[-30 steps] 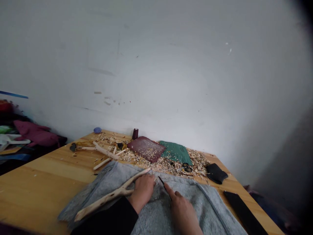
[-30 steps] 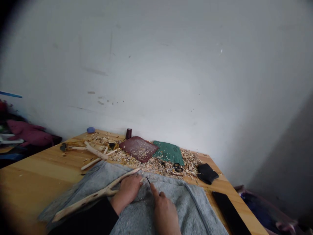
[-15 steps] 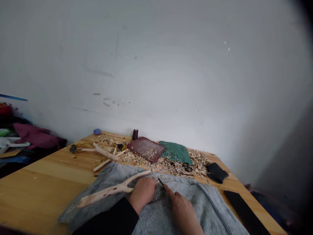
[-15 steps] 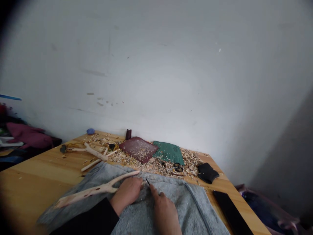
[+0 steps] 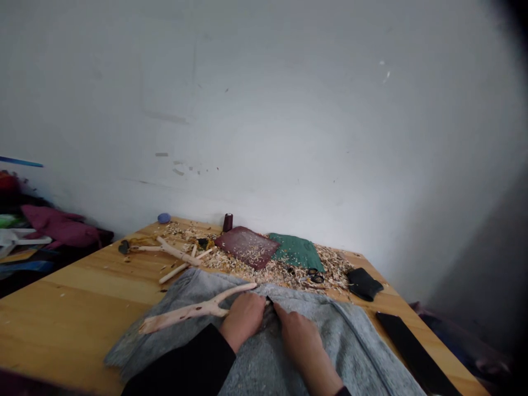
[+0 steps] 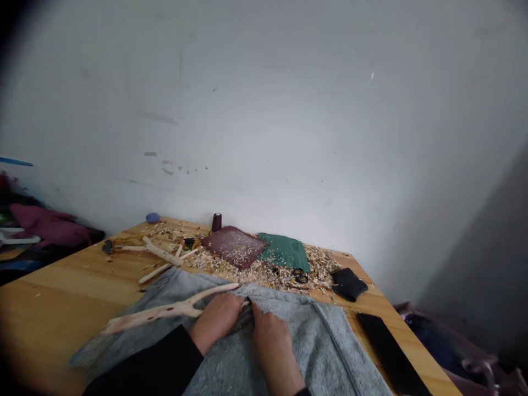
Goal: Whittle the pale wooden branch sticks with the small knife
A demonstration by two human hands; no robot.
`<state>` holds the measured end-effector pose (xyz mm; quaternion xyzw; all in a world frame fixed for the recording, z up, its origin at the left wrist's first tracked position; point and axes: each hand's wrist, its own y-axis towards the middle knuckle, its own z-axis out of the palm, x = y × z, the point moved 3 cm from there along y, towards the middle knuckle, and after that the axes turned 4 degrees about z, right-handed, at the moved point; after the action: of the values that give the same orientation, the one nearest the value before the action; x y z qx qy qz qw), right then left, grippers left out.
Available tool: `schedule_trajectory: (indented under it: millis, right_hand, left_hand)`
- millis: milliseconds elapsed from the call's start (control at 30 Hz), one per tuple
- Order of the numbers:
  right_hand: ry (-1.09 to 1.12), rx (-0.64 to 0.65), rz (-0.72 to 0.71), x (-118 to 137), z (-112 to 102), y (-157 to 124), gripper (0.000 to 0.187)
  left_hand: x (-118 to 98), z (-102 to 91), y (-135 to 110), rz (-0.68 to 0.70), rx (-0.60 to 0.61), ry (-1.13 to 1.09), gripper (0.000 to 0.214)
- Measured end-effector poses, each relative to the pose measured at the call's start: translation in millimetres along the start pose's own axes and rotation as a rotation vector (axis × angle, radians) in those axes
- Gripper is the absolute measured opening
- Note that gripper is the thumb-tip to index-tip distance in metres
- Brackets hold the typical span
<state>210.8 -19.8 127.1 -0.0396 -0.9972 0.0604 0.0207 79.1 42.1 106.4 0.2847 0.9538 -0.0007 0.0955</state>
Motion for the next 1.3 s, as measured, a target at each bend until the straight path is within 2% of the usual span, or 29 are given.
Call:
schedule_trajectory:
  millis: [133,333,433,600,733,967,1133,1300]
  right_hand:
    - [0.038,-0.009,-0.008,-7.9,8.3,3.5,0.070]
    - [0.268,-0.063,-0.060,-32.5,27.3,3.3,0.080]
    - [0.240,-0.064,-0.074,-33.1,30.8,1.3,0.080]
    - [0.125,-0.043,-0.041,-26.8,30.1,-0.4,0.077]
    - [0.077,-0.017,-0.031,-18.6,18.6,-4.9,0.075]
    - [-0.085,-0.029,0.013,12.8,0.2,-9.0,0.065]
    - [-0.084,-0.043,0.024,28.8,-1.2,-1.0,0.056]
    - [-0.061,-0.030,0.038,28.4,-2.8,-0.6,0.058]
  left_hand:
    - [1.2,0.1,-1.0,-0.002,-0.005,0.009,0.033]
    - [4.9,-0.1,-1.1,-0.035,-0.028,-0.010,0.026]
    - [4.8,-0.6,-1.1,-0.043,-0.025,-0.014,0.027]
    - [4.2,-0.7,-1.5,-0.032,-0.025,0.003,0.026]
    - [3.8,0.4,-0.6,-0.007,-0.018,0.022,0.029]
    - [-2.5,-3.8,-0.3,0.047,0.002,0.052,0.029]
    - [-5.9,-6.6,-0.4,0.046,0.006,0.069,0.035]
    - [-7.2,-5.4,0.2,0.025,0.002,0.072,0.036]
